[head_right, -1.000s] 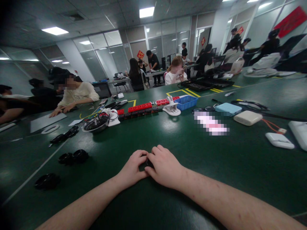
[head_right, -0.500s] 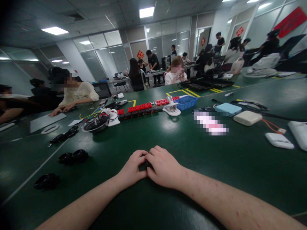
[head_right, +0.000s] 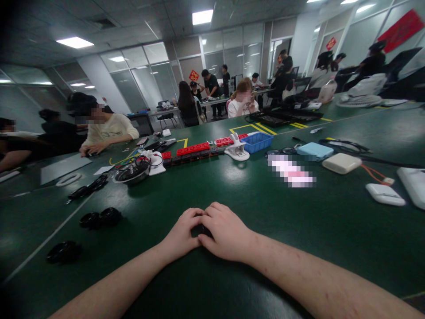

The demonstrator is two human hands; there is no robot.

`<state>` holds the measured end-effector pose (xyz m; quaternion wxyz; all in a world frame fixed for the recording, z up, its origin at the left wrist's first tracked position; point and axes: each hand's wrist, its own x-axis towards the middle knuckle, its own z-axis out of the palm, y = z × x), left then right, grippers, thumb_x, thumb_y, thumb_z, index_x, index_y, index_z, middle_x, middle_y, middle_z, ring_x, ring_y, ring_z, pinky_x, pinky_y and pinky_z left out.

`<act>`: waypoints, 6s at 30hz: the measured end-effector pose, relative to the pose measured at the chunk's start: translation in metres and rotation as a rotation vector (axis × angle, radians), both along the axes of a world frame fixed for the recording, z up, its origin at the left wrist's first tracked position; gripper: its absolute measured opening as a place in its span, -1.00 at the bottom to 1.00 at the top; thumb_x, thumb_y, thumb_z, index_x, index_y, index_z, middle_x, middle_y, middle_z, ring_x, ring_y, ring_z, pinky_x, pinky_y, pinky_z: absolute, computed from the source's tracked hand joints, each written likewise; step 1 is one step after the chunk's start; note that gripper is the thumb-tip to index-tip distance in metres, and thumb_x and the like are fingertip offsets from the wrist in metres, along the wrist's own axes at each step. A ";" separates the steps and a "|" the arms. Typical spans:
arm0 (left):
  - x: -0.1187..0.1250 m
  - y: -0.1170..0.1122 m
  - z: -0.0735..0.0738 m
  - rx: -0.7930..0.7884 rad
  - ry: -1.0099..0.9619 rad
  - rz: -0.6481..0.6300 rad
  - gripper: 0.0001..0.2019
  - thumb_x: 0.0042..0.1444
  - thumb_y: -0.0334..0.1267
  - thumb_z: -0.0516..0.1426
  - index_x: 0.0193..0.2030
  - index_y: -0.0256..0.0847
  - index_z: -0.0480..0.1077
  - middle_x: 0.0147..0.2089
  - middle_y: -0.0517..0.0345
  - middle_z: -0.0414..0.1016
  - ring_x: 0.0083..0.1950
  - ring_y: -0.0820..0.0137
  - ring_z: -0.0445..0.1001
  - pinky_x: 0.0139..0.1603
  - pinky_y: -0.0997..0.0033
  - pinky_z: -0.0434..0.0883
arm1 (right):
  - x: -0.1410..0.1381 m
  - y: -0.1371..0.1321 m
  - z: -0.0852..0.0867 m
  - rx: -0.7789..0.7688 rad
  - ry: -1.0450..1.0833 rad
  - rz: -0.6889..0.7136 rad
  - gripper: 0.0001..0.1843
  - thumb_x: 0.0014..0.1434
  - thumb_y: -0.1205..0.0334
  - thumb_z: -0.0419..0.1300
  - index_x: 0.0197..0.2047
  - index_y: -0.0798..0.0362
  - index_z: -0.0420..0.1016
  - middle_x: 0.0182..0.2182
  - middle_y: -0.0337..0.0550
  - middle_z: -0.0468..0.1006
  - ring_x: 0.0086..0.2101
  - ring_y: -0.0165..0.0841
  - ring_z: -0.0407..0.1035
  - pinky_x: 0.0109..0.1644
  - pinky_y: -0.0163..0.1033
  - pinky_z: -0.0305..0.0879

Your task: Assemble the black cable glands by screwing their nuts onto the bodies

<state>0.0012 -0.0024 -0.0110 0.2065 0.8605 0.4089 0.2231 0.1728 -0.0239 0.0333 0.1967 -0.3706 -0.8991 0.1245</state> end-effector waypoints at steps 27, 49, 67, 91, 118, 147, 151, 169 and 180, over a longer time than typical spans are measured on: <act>0.002 0.000 0.002 0.012 -0.039 0.029 -0.78 -0.16 -0.42 0.21 -0.29 -0.19 0.39 -0.17 0.10 0.34 -0.09 0.23 0.29 -0.01 0.19 0.24 | -0.001 -0.005 0.001 0.037 0.009 0.072 -0.87 0.02 0.25 0.18 -0.51 0.10 0.45 -0.20 -0.08 0.36 -0.10 -0.25 0.18 0.05 -0.12 0.11; 0.000 0.001 0.000 0.022 0.008 0.074 -0.78 -0.14 -0.35 0.23 -0.28 -0.19 0.41 -0.13 0.11 0.35 -0.06 0.23 0.28 0.13 0.07 0.11 | 0.001 0.000 -0.005 0.073 -0.041 -0.060 -0.78 0.04 0.25 0.11 -0.50 0.06 0.56 -0.08 -0.07 0.41 0.04 -0.14 0.13 0.20 0.09 -0.18; -0.001 0.004 -0.005 0.042 -0.037 0.071 -0.78 -0.14 -0.27 0.27 -0.30 -0.20 0.42 -0.16 0.10 0.33 -0.09 0.23 0.29 -0.04 0.21 0.28 | 0.005 0.006 -0.001 0.140 -0.083 -0.169 -0.65 0.14 0.14 0.03 -0.53 0.08 0.53 -0.29 -0.07 0.47 -0.11 -0.21 0.23 0.15 0.08 -0.13; 0.001 0.000 0.001 0.058 0.025 0.041 -0.77 -0.09 -0.19 0.24 -0.24 -0.13 0.43 -0.16 0.11 0.33 -0.08 0.22 0.27 -0.05 0.18 0.27 | 0.001 0.004 -0.002 0.064 -0.047 -0.215 -0.84 0.03 0.19 0.21 -0.35 0.12 0.45 -0.40 -0.11 0.45 -0.32 -0.29 0.29 -0.28 -0.22 0.26; -0.001 0.002 -0.006 0.078 0.038 0.036 -0.73 -0.13 -0.30 0.27 -0.22 -0.10 0.42 -0.11 0.15 0.31 -0.03 0.24 0.24 0.01 0.18 0.24 | 0.003 0.003 -0.004 0.118 0.086 -0.045 -0.73 0.08 0.38 0.03 -0.19 0.03 0.48 -0.14 -0.05 0.36 -0.04 -0.21 0.13 0.05 -0.05 0.12; -0.001 0.003 -0.004 0.055 0.015 0.036 -0.78 -0.10 -0.26 0.24 -0.25 -0.15 0.44 -0.10 0.10 0.31 -0.05 0.22 0.26 -0.01 0.16 0.26 | 0.005 0.004 -0.001 0.134 0.070 -0.079 -0.74 0.08 0.34 0.05 -0.52 0.08 0.54 -0.17 -0.06 0.44 -0.02 -0.18 0.16 0.09 -0.01 0.08; -0.001 0.003 -0.003 0.055 0.015 0.036 -0.78 -0.12 -0.21 0.27 -0.27 -0.14 0.44 -0.12 0.10 0.32 -0.06 0.21 0.27 -0.02 0.16 0.27 | 0.006 0.007 -0.001 0.134 0.043 -0.113 -0.75 0.07 0.34 0.07 -0.52 0.08 0.53 -0.19 -0.06 0.45 -0.04 -0.18 0.17 0.07 0.00 0.11; -0.001 0.002 -0.004 0.085 0.035 0.050 -0.81 -0.08 -0.23 0.24 -0.28 -0.17 0.43 -0.13 0.09 0.32 -0.07 0.23 0.27 0.00 0.17 0.25 | 0.006 -0.003 0.007 0.377 -0.173 -0.150 -0.70 0.12 0.12 0.09 -0.41 0.13 0.55 -0.12 0.07 0.42 -0.01 -0.09 0.18 0.16 0.09 -0.04; -0.002 0.005 -0.006 0.062 0.022 0.056 -0.77 -0.16 -0.30 0.26 -0.29 -0.20 0.42 -0.14 0.09 0.32 -0.06 0.21 0.26 -0.01 0.18 0.25 | -0.001 -0.012 0.004 0.318 -0.225 -0.205 -0.62 0.11 0.05 0.08 -0.24 0.21 0.52 -0.07 0.12 0.41 0.01 -0.07 0.18 0.17 0.11 -0.05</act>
